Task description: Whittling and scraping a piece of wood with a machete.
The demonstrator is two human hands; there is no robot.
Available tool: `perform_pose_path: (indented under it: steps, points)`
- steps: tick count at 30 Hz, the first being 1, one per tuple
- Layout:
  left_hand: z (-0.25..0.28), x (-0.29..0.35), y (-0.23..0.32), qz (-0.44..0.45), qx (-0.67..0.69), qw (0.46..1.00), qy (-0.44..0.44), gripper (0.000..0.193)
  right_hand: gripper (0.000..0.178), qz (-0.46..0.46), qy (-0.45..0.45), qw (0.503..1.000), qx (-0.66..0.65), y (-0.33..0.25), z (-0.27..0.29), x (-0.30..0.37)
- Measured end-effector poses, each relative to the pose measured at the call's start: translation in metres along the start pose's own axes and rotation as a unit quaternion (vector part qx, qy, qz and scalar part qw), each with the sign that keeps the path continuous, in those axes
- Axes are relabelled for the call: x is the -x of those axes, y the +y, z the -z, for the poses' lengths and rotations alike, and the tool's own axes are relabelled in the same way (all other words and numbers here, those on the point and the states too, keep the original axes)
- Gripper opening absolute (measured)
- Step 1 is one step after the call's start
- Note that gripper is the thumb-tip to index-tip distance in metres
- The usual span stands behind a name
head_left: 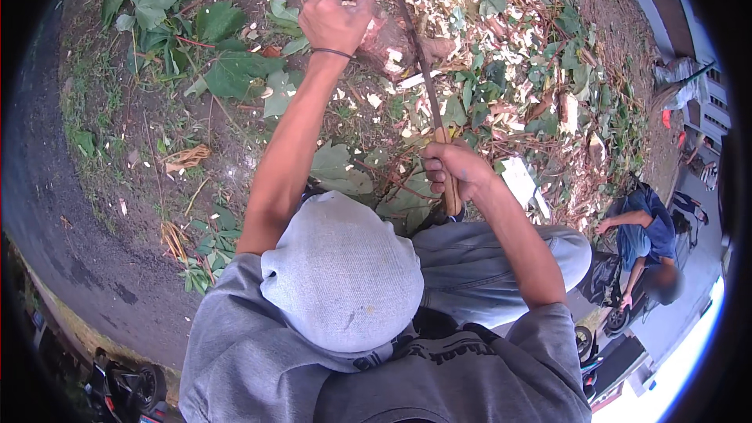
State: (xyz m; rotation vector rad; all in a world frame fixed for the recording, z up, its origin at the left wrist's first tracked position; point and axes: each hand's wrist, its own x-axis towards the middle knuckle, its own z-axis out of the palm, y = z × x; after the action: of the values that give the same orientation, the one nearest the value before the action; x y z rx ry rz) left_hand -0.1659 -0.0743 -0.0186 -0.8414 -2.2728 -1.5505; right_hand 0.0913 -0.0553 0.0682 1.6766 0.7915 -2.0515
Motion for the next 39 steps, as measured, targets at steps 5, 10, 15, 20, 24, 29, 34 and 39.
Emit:
perform_pose_path:
  steps: [5,10,15,20,24,29,34,39]
  points:
    - [0.017,0.001,0.004,0.003,-0.047,0.998,-0.034,0.015,0.015,0.029,0.020,0.998,0.053,0.010,0.000,-0.001]
    - [0.036,-0.015,0.003,-0.031,-0.008,0.999,0.001,0.018,0.017,0.132,0.049,0.986,0.088,0.018,-0.006,-0.026]
    - [0.071,-0.041,0.043,0.033,0.001,0.999,0.005,0.019,0.022,0.186,0.011,0.974,0.126,0.020,-0.009,-0.047]
    - [0.035,0.042,-0.012,0.014,0.118,0.988,0.103,0.012,0.016,0.206,0.097,0.969,0.097,0.105,-0.021,-0.159]
    - [0.051,0.044,0.003,0.138,0.085,0.987,-0.003,0.015,0.015,0.179,-0.012,0.983,0.048,0.112,-0.009,-0.141]
    - [0.064,0.015,0.035,0.062,-0.047,0.994,-0.076,0.028,0.015,0.156,-0.068,0.985,-0.034,0.110,0.003,-0.122]
    - [0.048,0.023,0.015,0.009,-0.200,0.975,-0.101,0.021,0.015,0.080,0.151,0.985,0.022,0.108,-0.013,-0.129]
    - [0.060,0.020,-0.018,0.119,-0.206,0.964,-0.114,0.025,0.016,0.064,0.122,0.981,0.138,0.040,-0.020,-0.041]
